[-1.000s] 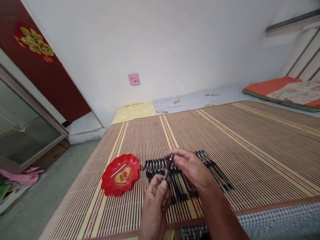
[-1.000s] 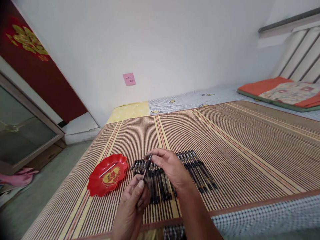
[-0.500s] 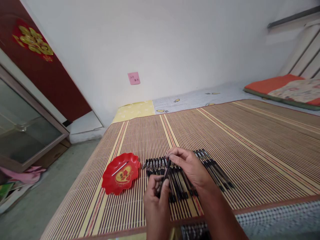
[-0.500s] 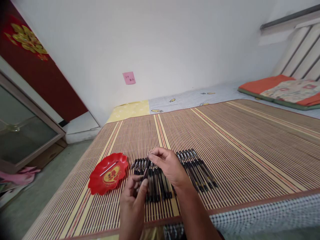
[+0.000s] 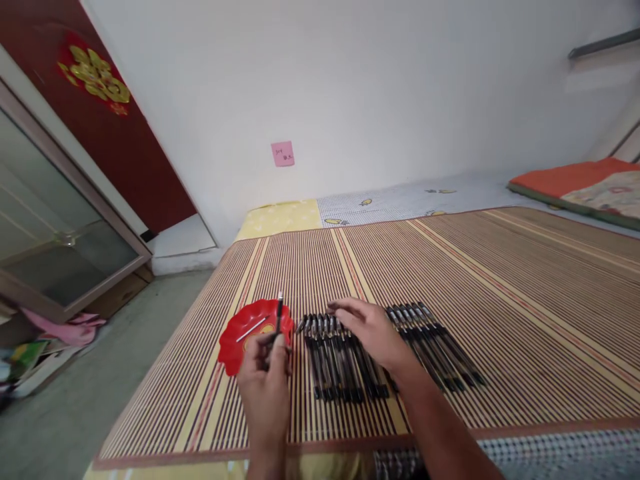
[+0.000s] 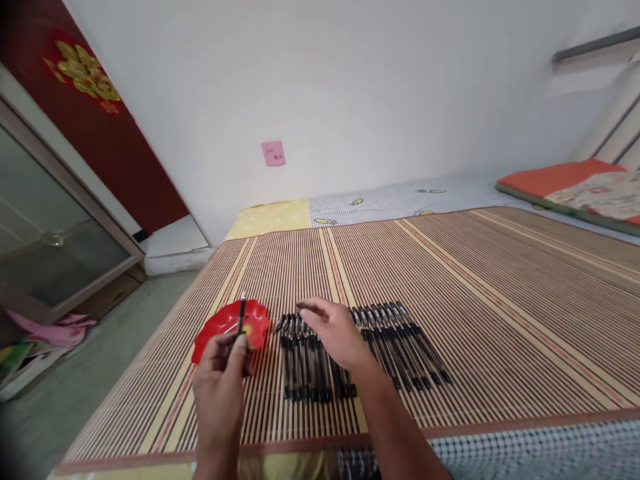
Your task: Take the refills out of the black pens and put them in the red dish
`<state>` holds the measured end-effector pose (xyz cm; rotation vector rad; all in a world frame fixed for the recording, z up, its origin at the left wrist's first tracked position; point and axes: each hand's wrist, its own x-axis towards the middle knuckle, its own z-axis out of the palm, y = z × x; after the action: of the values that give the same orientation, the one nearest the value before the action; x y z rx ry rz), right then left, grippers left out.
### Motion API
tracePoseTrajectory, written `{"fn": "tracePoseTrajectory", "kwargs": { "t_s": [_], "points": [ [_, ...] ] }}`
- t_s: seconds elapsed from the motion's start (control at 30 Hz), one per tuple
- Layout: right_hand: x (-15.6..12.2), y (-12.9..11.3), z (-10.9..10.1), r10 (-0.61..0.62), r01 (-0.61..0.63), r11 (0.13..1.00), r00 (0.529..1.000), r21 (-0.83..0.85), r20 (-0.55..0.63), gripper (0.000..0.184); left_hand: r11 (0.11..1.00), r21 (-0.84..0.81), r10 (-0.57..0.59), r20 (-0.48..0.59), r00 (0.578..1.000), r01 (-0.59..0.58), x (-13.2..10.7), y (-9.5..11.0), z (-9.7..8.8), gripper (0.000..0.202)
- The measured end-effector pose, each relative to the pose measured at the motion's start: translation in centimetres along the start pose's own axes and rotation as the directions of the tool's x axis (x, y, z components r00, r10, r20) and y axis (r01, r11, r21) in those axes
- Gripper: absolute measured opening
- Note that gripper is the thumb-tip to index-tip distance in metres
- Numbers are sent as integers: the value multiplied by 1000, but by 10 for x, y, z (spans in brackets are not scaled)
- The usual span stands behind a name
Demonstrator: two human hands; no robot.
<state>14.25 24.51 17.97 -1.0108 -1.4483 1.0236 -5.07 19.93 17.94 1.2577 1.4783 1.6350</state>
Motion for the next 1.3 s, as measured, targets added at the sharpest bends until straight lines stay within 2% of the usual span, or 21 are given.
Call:
{"fn": "tracePoseTrajectory", "kwargs": {
  "t_s": [0.07,0.17,0.23,0.3,0.4,0.6,0.73,0.9,1.07,1.2,1.3],
  "points": [
    [10,8,10,31,-24,957,999,-289,20,26,991,-129,-47,-53,997,40,12,-3,-15,30],
    [30,12,26,105,-33,777,991,-628,78,31,957,-281,-92,-77,993,67,18,-4,-25,28],
    [46,12,38,152,-4,655,980,-755,127,31,941,-328,-108,-62,992,82,18,-4,-25,28],
    [61,12,49,190,26,574,968,-818,164,29,933,-348,-118,-49,992,93,17,-3,-23,28],
    [78,14,64,254,31,503,950,-864,182,28,927,-360,-125,-36,992,104,16,-3,-22,28],
    [92,24,83,347,15,365,926,-931,151,24,910,-393,-155,-18,988,135,16,-2,-23,27],
    [99,29,88,343,1,328,932,-945,120,20,904,-406,-159,-19,987,138,17,-3,-24,26],
    [111,36,84,326,-13,325,940,-946,100,20,902,-410,-159,-20,987,137,20,-5,-25,25],
    [118,48,79,319,-49,361,945,-931,74,24,895,-419,-176,-9,984,156,18,-5,-23,25],
    [122,54,84,351,-97,401,935,-911,55,30,893,-417,-174,24,984,168,16,-5,-20,25],
    [123,57,90,381,-150,433,924,-889,29,26,893,-414,-170,49,984,175,16,-6,-18,25]
  ]
}}
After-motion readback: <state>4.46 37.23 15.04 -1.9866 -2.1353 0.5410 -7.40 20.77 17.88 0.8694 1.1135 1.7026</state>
